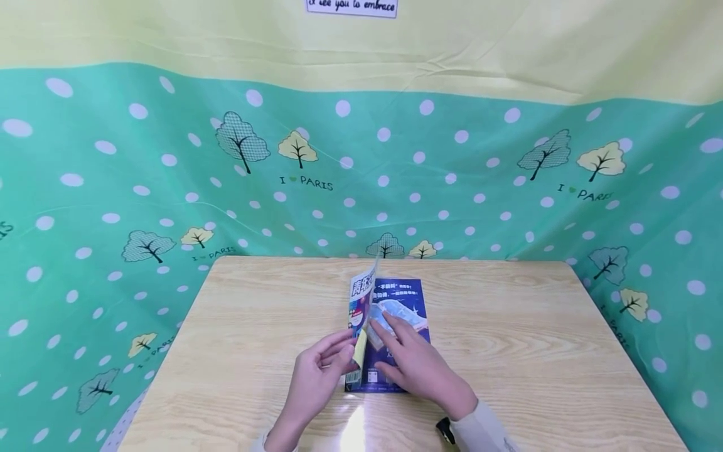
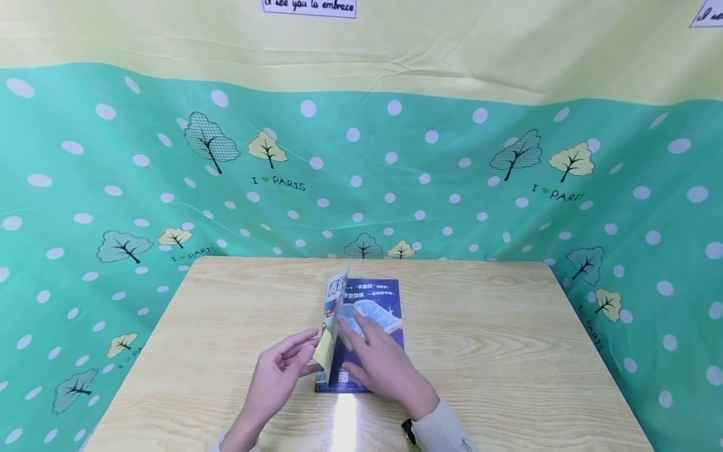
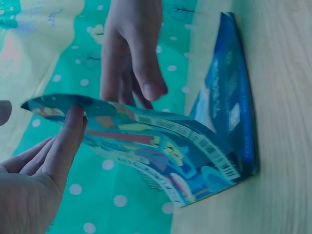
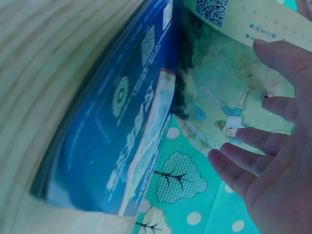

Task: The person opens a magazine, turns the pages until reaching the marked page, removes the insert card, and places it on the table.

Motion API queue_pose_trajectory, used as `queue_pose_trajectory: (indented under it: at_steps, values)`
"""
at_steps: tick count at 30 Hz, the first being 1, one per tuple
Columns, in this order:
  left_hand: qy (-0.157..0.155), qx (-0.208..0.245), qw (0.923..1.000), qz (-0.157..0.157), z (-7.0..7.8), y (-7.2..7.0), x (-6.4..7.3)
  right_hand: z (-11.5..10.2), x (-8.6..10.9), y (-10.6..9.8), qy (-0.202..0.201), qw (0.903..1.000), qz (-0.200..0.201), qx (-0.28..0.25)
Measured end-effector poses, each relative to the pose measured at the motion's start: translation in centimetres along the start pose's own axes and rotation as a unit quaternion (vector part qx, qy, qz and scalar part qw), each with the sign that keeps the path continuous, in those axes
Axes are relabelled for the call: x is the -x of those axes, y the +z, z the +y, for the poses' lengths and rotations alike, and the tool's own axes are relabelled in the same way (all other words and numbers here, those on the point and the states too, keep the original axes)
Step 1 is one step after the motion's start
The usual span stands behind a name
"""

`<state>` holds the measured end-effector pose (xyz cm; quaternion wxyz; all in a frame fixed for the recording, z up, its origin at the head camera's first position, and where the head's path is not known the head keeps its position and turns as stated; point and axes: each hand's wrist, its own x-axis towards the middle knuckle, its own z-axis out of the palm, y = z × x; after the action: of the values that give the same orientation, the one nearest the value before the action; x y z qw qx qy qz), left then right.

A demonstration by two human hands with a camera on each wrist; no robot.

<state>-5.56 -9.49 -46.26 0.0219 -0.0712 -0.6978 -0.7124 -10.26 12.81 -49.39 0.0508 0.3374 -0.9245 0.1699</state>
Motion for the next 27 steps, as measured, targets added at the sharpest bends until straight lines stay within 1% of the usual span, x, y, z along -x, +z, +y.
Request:
queue_pose_trajectory:
  at_steps: [4,6,8,11,13,15,18,21,24,27]
  values:
    - [-0.007,-0.034,0.9987,0.039,0.6,-0.3,0.3,-0.4,-0.4,0.1,-0.025,0.9996,0.004,0.009]
    - [-0.014,-0.029,0.9982,0.051,0.7,-0.6,0.4,-0.5,-0.4,0.0,-0.033,0.9994,0.005,0.01]
    - [-0.024,-0.018,0.9977,0.061,0.7,-1.1,0.5,-0.6,-0.3,-0.1,-0.03,0.9995,0.001,0.01]
    - [-0.049,-0.012,0.9954,0.081,0.6,-2.2,0.6,-0.5,0.1,-0.5,-0.005,0.9994,-0.034,0.008]
    - [-0.06,-0.017,0.9929,0.101,0.5,-3.2,0.7,-0.2,0.5,-0.8,0.019,0.9971,-0.073,0.006]
    - [-0.063,-0.029,0.9902,0.121,0.4,-4.4,0.9,0.2,0.9,-1.0,0.046,0.9924,-0.114,0.001]
    - [-0.058,-0.065,0.9852,0.148,-0.2,-6.1,1.4,0.9,1.8,-1.1,0.083,0.984,-0.157,-0.008]
    - [-0.056,-0.116,0.9776,0.167,-0.9,-7.7,1.9,1.7,2.7,-1.1,0.109,0.9777,-0.178,-0.019]
    - [-0.075,-0.165,0.9667,0.18,-1.5,-9.1,2.6,2.3,3.5,-1.0,0.117,0.9738,-0.193,-0.027]
    - [-0.106,-0.212,0.9556,0.176,-2.0,-10.3,3.2,2.8,4.0,-0.8,0.113,0.9726,-0.201,-0.029]
